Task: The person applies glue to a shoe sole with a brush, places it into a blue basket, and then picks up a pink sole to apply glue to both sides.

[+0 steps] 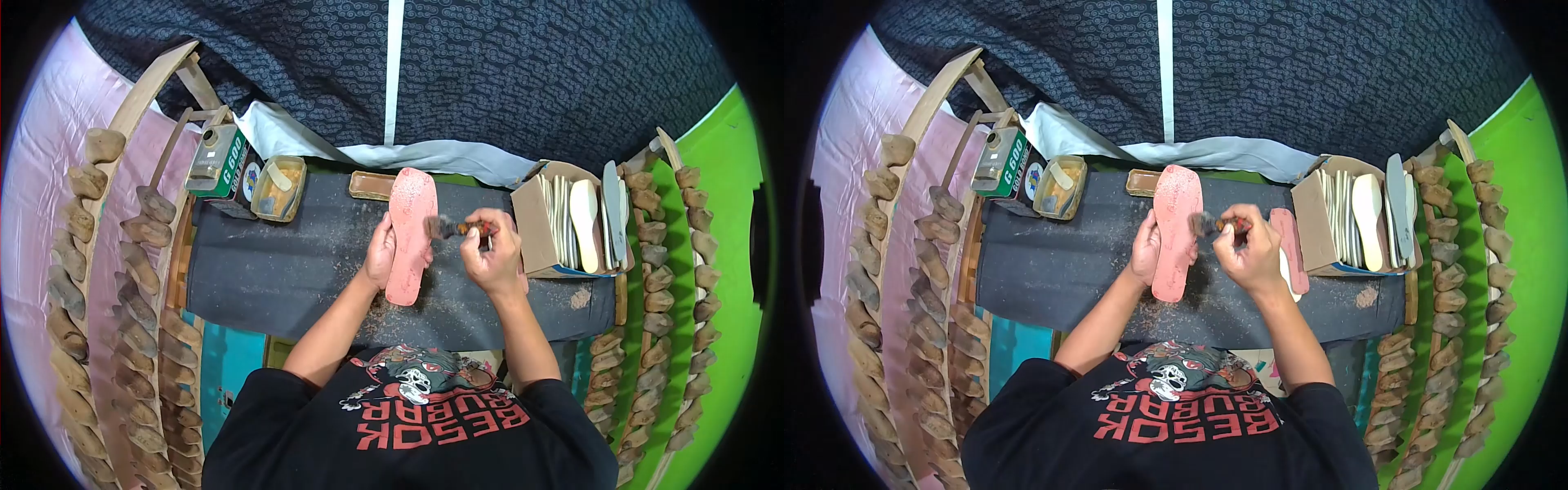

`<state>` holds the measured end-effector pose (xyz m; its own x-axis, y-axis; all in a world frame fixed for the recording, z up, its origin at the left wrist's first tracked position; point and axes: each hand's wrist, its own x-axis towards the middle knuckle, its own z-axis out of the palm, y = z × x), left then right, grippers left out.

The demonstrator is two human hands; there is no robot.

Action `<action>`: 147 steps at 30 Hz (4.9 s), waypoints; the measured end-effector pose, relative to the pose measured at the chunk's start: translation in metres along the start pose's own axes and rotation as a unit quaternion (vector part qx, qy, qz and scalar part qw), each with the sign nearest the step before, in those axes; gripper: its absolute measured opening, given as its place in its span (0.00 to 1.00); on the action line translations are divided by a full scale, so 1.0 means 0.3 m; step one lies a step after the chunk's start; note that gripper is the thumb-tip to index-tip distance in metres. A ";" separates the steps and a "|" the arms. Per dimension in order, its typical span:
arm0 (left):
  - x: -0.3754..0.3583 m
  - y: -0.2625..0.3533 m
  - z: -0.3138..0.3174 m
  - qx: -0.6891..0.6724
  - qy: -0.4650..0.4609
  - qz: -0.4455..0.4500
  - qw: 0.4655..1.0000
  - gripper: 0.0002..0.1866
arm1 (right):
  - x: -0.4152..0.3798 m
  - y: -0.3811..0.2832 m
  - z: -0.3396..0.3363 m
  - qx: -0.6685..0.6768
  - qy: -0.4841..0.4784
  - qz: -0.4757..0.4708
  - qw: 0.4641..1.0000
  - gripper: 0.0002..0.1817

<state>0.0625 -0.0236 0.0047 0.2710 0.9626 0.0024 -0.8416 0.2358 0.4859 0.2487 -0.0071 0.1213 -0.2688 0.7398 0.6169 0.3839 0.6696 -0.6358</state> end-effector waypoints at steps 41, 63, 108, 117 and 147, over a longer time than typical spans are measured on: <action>-0.010 -0.062 0.005 0.039 -0.027 -0.028 0.998 0.34 | 0.069 0.066 0.024 0.012 0.103 -0.008 0.995 0.07; -0.009 -0.039 0.014 0.037 -0.033 -0.064 0.997 0.35 | 0.120 0.056 -0.028 0.019 -0.042 -0.033 0.998 0.07; 0.006 0.001 0.036 -0.012 0.007 -0.043 0.999 0.33 | 0.021 0.042 0.043 0.009 0.075 0.001 0.997 0.06; 0.016 -0.025 0.053 -0.010 0.004 -0.014 1.000 0.34 | 0.008 0.022 0.097 0.073 0.080 0.001 0.994 0.05; -0.012 0.019 0.008 0.021 0.014 -0.019 1.000 0.35 | -0.031 0.059 0.009 0.059 0.049 -0.006 0.997 0.03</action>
<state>0.0579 -0.0261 0.0096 0.2893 0.9564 -0.0402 -0.8104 0.2671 0.5215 0.2556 -0.0020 0.1032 -0.1819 0.7256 0.6636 0.2725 0.6857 -0.6750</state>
